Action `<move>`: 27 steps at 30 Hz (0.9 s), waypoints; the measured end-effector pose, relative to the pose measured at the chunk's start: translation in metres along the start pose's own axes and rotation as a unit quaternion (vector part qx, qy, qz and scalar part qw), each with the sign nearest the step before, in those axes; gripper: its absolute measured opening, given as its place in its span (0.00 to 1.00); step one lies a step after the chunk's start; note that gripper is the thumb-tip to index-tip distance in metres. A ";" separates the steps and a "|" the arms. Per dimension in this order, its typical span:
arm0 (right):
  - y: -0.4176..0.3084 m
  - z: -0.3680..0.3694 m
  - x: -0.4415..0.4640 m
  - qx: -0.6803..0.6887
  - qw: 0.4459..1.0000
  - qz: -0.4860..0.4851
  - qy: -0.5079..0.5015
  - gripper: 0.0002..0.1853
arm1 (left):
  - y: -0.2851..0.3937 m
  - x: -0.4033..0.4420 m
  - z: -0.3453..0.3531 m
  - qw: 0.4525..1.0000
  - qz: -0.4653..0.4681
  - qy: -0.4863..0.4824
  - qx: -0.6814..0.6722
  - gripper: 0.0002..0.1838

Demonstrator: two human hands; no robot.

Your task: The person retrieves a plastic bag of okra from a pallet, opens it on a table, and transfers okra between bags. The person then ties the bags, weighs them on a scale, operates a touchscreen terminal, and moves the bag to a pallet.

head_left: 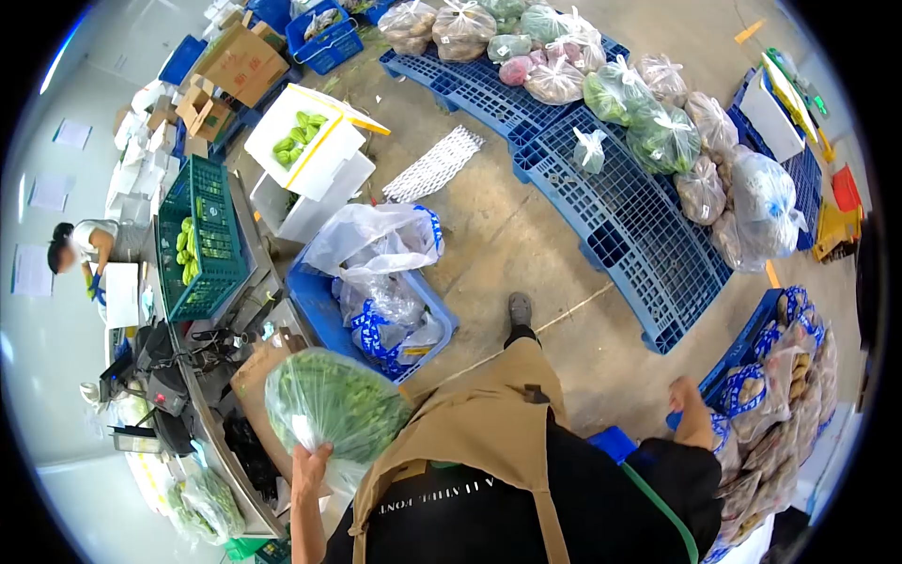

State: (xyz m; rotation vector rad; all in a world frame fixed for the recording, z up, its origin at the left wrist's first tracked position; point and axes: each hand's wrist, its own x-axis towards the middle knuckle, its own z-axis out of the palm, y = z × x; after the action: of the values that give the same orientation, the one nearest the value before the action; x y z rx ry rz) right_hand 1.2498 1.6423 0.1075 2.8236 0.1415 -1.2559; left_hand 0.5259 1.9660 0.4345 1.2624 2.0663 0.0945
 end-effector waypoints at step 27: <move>-0.369 -0.158 0.161 0.368 0.914 0.172 -0.005 0.11 | 0.624 0.418 0.144 0.746 0.491 -0.199 0.404 0.09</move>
State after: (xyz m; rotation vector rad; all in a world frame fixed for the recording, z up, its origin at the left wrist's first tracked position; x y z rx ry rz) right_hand 1.4361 2.0322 0.0913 3.1799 -0.9904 -1.4533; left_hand 0.9658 2.5869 0.3570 2.5214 0.8369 -0.6120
